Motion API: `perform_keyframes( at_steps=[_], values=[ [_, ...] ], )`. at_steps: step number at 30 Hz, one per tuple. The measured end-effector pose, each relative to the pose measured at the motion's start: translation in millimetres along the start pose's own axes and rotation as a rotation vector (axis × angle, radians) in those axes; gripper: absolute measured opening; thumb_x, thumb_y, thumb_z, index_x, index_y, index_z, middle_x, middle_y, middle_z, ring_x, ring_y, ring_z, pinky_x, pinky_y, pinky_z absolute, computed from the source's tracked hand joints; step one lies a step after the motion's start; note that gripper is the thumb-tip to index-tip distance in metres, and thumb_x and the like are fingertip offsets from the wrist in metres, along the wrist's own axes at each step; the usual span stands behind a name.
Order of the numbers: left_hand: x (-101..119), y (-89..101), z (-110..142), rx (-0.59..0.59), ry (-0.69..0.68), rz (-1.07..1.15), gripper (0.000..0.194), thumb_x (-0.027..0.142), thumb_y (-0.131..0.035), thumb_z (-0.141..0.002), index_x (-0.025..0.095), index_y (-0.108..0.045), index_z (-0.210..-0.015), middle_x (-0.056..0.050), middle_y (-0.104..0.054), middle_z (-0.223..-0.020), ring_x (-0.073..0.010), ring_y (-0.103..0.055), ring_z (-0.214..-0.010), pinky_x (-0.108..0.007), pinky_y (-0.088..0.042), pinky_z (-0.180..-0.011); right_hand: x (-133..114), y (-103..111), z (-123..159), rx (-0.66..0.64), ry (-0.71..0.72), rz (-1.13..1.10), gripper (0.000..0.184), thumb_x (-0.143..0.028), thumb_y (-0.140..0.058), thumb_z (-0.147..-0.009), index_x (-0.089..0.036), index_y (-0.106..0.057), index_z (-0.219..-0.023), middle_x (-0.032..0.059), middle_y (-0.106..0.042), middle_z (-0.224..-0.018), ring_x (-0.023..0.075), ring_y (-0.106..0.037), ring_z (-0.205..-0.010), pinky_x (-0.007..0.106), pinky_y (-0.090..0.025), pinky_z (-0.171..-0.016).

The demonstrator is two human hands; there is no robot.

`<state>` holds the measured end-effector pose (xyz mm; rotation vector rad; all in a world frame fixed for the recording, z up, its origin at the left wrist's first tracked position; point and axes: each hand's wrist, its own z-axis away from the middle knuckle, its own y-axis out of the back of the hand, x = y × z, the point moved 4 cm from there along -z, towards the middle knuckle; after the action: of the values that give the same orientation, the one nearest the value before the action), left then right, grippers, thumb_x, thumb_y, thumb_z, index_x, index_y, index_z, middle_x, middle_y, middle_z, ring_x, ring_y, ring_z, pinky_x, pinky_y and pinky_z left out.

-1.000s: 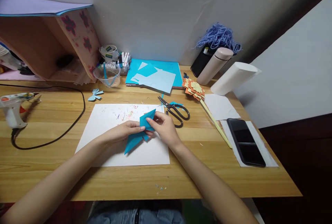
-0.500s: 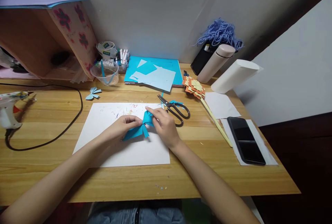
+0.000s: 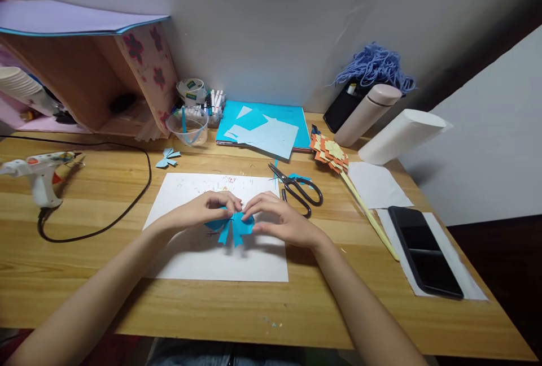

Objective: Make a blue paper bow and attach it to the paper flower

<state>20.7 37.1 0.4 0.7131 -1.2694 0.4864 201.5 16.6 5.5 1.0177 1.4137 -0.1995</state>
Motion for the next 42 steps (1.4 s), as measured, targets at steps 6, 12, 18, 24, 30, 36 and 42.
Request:
perform_keyframes(
  at_steps=[6,12,18,24,30,36,42],
  values=[
    [-3,5.2,-2,0.085,-0.074,-0.159,0.014,0.028,-0.056,-0.079,0.020,-0.065,-0.085,-0.007,-0.063,-0.104,-0.0194,-0.057,-0.101,-0.033,-0.042,-0.091,12,-4,-1,0.063,-0.112,-0.168,0.006,-0.026,-0.069,-0.076,-0.021,-0.068,-0.073,0.0055,-0.056,-0.106,0.0199,-0.053,-0.104,0.041,-0.039,-0.096],
    [-15,30.6,11,0.736,0.230,-0.530,0.039,0.046,-0.056,-0.078,0.016,-0.058,-0.103,-0.013,-0.059,-0.109,-0.0254,-0.056,-0.101,-0.037,-0.043,-0.085,29,-3,-1,0.202,-0.321,-0.262,0.013,-0.031,-0.069,-0.074,-0.019,-0.066,-0.070,0.0067,-0.054,-0.106,0.0207,-0.053,-0.106,0.035,-0.049,-0.083],
    [-13,14.2,13,0.422,0.446,-0.395,0.055,0.064,-0.036,-0.081,0.018,-0.063,-0.068,-0.006,-0.064,-0.065,-0.0203,-0.058,-0.061,-0.029,-0.037,-0.056,38,-3,-2,0.299,-0.335,-0.357,0.020,-0.033,-0.071,-0.071,-0.017,-0.061,-0.066,0.0066,-0.061,-0.099,0.0193,-0.057,-0.097,0.036,-0.046,-0.084],
    [-14,-5.9,-3,0.367,0.202,-0.086,0.039,0.053,-0.057,-0.075,0.016,-0.068,-0.077,-0.005,-0.067,-0.075,-0.0170,-0.057,-0.067,-0.026,-0.038,-0.059,42,-5,-2,0.348,-0.336,-0.491,0.020,-0.031,-0.073,-0.070,-0.016,-0.061,-0.066,0.0048,-0.063,-0.097,0.0167,-0.059,-0.091,0.035,-0.045,-0.084],
    [-9,-14.3,-6,0.388,0.163,0.086,0.037,0.051,-0.058,-0.075,0.015,-0.068,-0.072,-0.001,-0.063,-0.067,-0.0134,-0.052,-0.063,-0.025,-0.037,-0.061,37,-5,-3,0.340,-0.283,-0.497,0.016,-0.030,-0.073,-0.070,-0.017,-0.065,-0.069,0.0048,-0.063,-0.096,0.0166,-0.059,-0.089,0.033,-0.046,-0.080],
    [-13,-13.5,-4,0.478,0.201,0.128,0.035,0.048,-0.063,-0.072,0.013,-0.065,-0.070,-0.002,-0.064,-0.067,-0.0141,-0.053,-0.062,-0.025,-0.039,-0.059,23,-5,-4,0.301,-0.189,-0.221,0.010,-0.029,-0.071,-0.074,-0.020,-0.069,-0.070,0.0052,-0.060,-0.102,0.0200,-0.055,-0.101,0.040,-0.041,-0.092],
    [-16,-15.5,-4,0.465,0.213,0.241,0.035,0.045,-0.065,-0.072,0.012,-0.070,-0.083,-0.008,-0.071,-0.087,-0.0196,-0.062,-0.080,-0.029,-0.046,-0.074,13,-6,-4,0.195,-0.144,0.015,0.030,-0.035,-0.043,-0.093,-0.021,-0.066,-0.078,0.0051,-0.052,-0.111,0.0198,-0.045,-0.113,0.042,-0.028,-0.104]
  ],
)
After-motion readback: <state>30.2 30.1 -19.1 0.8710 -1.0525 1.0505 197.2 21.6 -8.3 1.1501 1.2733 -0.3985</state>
